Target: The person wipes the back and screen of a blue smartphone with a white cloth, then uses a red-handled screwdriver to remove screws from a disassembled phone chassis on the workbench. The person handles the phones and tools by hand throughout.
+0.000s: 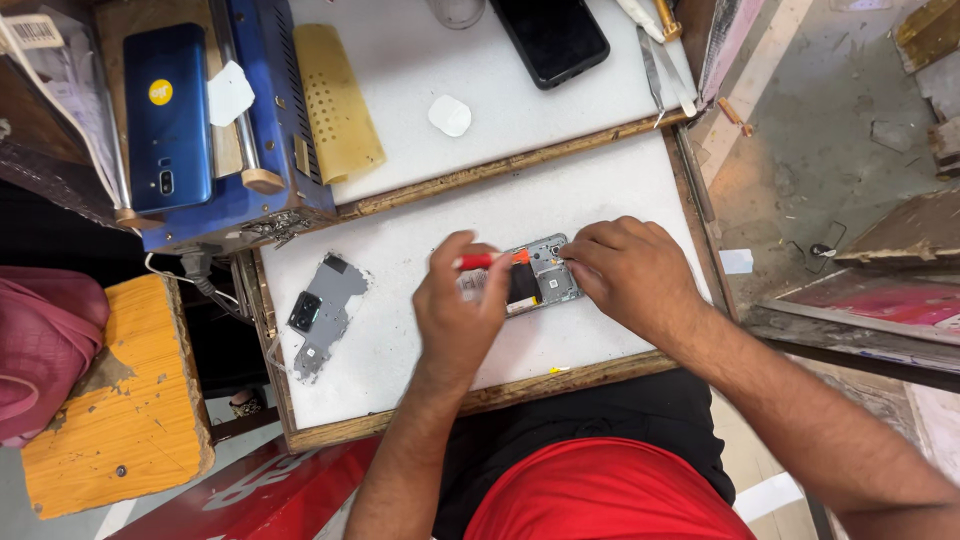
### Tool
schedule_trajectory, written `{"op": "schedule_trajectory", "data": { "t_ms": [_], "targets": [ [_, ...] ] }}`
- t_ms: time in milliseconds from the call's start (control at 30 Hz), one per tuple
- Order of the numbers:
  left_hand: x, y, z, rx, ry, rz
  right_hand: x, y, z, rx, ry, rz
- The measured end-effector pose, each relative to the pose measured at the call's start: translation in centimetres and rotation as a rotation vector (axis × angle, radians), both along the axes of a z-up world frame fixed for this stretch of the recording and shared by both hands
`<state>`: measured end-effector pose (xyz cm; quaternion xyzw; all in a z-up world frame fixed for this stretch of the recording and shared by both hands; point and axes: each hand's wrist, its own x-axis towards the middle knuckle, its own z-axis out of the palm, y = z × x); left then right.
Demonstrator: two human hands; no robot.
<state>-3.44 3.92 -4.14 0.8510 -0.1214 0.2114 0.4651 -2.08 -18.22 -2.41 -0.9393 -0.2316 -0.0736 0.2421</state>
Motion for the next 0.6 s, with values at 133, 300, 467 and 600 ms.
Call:
{"op": "schedule_trajectory", "data": {
  "t_ms": [133,300,467,600],
  "targets": [
    [-2.5,2.3,-1.3,-0.157,0.08,0.102,1.0,0.3,0.3,-0.185,-0.032,0.124],
    [-5.1,4.2,-2.7,-0.291,0.12,0.172,2.0,0.9,1.5,-0.29,-0.067,0.233],
    [-7.2,5.7,-4.2,-0.547,0.204,0.216,3.4,2.0,2.3,-0.446,0.126,0.245],
    [-8.3,7.4,-4.5,-0.574,0.205,0.246,3.9,3.2,3.1,-0.741,0.213,0.297]
  ]
}}
